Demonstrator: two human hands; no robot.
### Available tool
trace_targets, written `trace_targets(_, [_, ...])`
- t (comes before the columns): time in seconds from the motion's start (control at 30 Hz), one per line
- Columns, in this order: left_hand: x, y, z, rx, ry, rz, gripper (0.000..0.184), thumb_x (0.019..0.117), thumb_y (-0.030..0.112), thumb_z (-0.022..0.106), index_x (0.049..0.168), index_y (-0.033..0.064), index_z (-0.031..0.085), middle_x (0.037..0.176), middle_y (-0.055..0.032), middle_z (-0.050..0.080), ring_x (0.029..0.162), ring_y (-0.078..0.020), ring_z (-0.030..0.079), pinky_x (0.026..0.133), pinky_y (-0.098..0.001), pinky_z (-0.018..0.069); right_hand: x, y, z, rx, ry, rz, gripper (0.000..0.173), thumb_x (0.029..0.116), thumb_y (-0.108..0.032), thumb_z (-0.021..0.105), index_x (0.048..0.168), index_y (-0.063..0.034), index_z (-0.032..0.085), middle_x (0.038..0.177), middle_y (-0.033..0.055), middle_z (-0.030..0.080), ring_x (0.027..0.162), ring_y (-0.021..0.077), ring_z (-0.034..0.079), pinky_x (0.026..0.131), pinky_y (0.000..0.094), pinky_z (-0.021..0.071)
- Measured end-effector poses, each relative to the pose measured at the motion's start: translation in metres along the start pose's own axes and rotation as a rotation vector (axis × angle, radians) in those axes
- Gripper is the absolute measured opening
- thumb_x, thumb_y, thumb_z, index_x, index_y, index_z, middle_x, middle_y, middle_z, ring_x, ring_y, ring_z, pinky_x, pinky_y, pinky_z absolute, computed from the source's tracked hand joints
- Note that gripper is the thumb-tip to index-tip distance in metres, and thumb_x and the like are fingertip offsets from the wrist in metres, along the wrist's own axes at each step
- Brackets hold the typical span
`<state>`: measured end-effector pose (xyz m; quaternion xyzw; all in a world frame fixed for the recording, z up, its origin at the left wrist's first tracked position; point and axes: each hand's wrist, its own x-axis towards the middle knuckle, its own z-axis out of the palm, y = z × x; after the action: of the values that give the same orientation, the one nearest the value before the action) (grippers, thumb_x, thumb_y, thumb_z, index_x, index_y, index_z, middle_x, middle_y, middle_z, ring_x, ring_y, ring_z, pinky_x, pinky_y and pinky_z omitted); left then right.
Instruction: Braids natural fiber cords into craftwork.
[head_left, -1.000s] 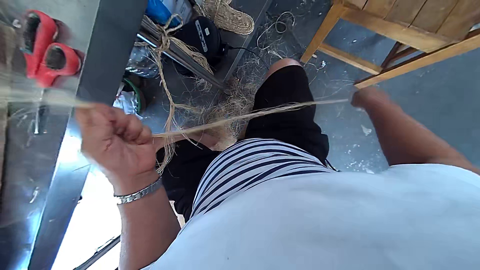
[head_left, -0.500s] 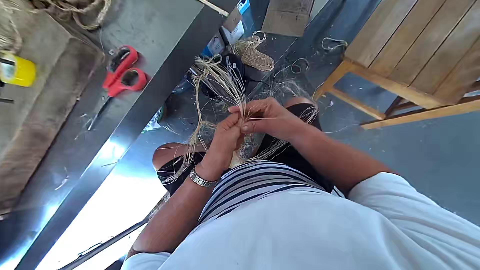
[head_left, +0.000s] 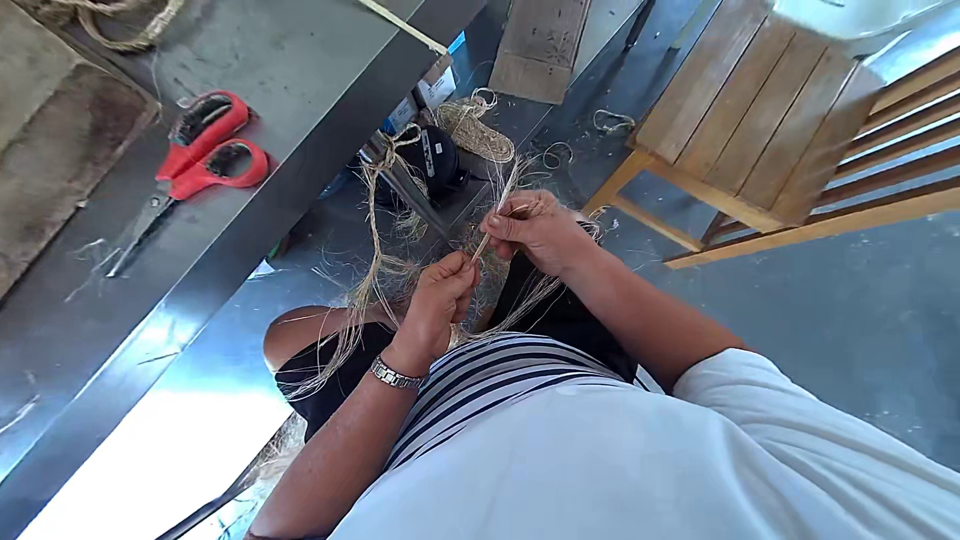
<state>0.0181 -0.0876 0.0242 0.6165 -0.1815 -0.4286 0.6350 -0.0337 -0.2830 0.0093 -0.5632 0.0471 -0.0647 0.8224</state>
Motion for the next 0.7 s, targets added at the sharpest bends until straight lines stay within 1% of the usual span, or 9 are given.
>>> trace_targets(0.13, [0.001,-0.007,-0.004,-0.063,0.027,-0.033,0.032,0.1077,0.013,0.038,0.080,0.0151,0.055,0.052,0.0086,0.034,0.039,0.0011,0.026,0.039,-0.0123,0.0230,0.009,-0.019,-0.028,-0.116,0.323,-0.018,0.016,0.0995,-0.001,0.057,0.088,-0.0083,0.064,0.073,-0.0052,0.067,0.059,0.0025,0.061,0.057,0.0193,0.0537])
trace_targets(0.2, [-0.003,-0.009,-0.008,-0.128,0.060,-0.063,0.033,0.1084,0.013,0.037,0.081,0.0150,0.055,0.052,0.0087,0.033,0.039,0.0011,0.026,0.038,-0.0123,0.0229,0.015,-0.028,-0.061,-0.103,0.569,-0.088,0.011,0.1038,-0.007,0.054,0.096,-0.0083,0.062,0.077,-0.0047,0.066,0.063,0.0034,0.061,0.061,0.0203,0.0547])
trace_targets(0.27, [-0.004,-0.010,-0.013,-0.191,0.089,-0.076,0.032,0.1088,0.013,0.037,0.082,0.0146,0.055,0.053,0.0085,0.033,0.039,0.0007,0.025,0.038,-0.0126,0.0230,0.015,-0.032,-0.088,-0.165,0.674,-0.132,0.012,0.1066,-0.014,0.053,0.104,-0.0071,0.063,0.081,-0.0025,0.067,0.067,0.0073,0.066,0.065,0.0243,0.0585])
trace_targets(0.33, [-0.004,-0.008,-0.016,-0.239,0.097,-0.065,0.032,0.1090,0.013,0.037,0.083,0.0139,0.055,0.053,0.0081,0.033,0.039,0.0003,0.025,0.038,-0.0128,0.0229,0.006,-0.032,-0.088,-0.355,0.551,-0.028,0.022,0.1075,-0.018,0.052,0.117,-0.0031,0.064,0.084,-0.0026,0.066,0.069,0.0068,0.064,0.066,0.0250,0.0577])
trace_targets(0.43, [-0.003,-0.007,-0.017,-0.267,0.063,-0.037,0.032,0.1090,0.015,0.036,0.083,0.0142,0.055,0.054,0.0083,0.032,0.040,0.0003,0.025,0.038,-0.0130,0.0225,-0.010,-0.019,-0.052,-0.528,0.145,0.178,0.023,0.0995,-0.013,0.060,0.115,0.0005,0.070,0.082,-0.0003,0.069,0.065,0.0054,0.061,0.062,0.0260,0.0554])
trace_targets(0.5, [-0.003,-0.006,-0.014,-0.289,0.020,-0.050,0.032,0.1090,0.015,0.036,0.084,0.0145,0.056,0.054,0.0086,0.033,0.040,0.0009,0.026,0.038,-0.0126,0.0220,-0.011,-0.004,-0.023,-0.445,-0.088,0.205,0.031,0.0931,-0.009,0.063,0.121,0.0008,0.070,0.084,-0.0015,0.069,0.064,0.0023,0.058,0.060,0.0223,0.0515])
trace_targets(0.6, [-0.005,-0.006,-0.013,-0.359,-0.055,-0.089,0.032,0.1087,0.016,0.036,0.085,0.0150,0.057,0.056,0.0089,0.037,0.041,0.0021,0.027,0.038,-0.0118,0.0227,-0.005,0.017,0.013,-0.133,-0.234,0.135,0.032,0.0907,-0.002,0.063,0.123,-0.0010,0.068,0.082,-0.0075,0.070,0.064,-0.0029,0.058,0.058,0.0161,0.0484])
trace_targets(0.63, [-0.005,-0.006,-0.014,-0.399,-0.084,-0.099,0.032,0.1089,0.017,0.035,0.086,0.0153,0.058,0.057,0.0088,0.039,0.041,0.0023,0.028,0.038,-0.0114,0.0236,-0.001,0.019,0.019,-0.052,-0.249,0.107,0.028,0.0915,0.000,0.063,0.119,-0.0017,0.071,0.084,-0.0066,0.072,0.064,-0.0026,0.059,0.058,0.0159,0.0494])
trace_targets(0.7, [-0.007,-0.006,-0.018,-0.447,-0.180,-0.098,0.033,0.1087,0.019,0.032,0.086,0.0162,0.056,0.057,0.0096,0.037,0.041,0.0019,0.029,0.039,-0.0119,0.0250,0.008,0.019,0.023,0.024,-0.233,0.052,0.015,0.0934,-0.001,0.061,0.096,-0.0080,0.074,0.082,-0.0060,0.073,0.064,-0.0012,0.061,0.058,0.0175,0.0511])
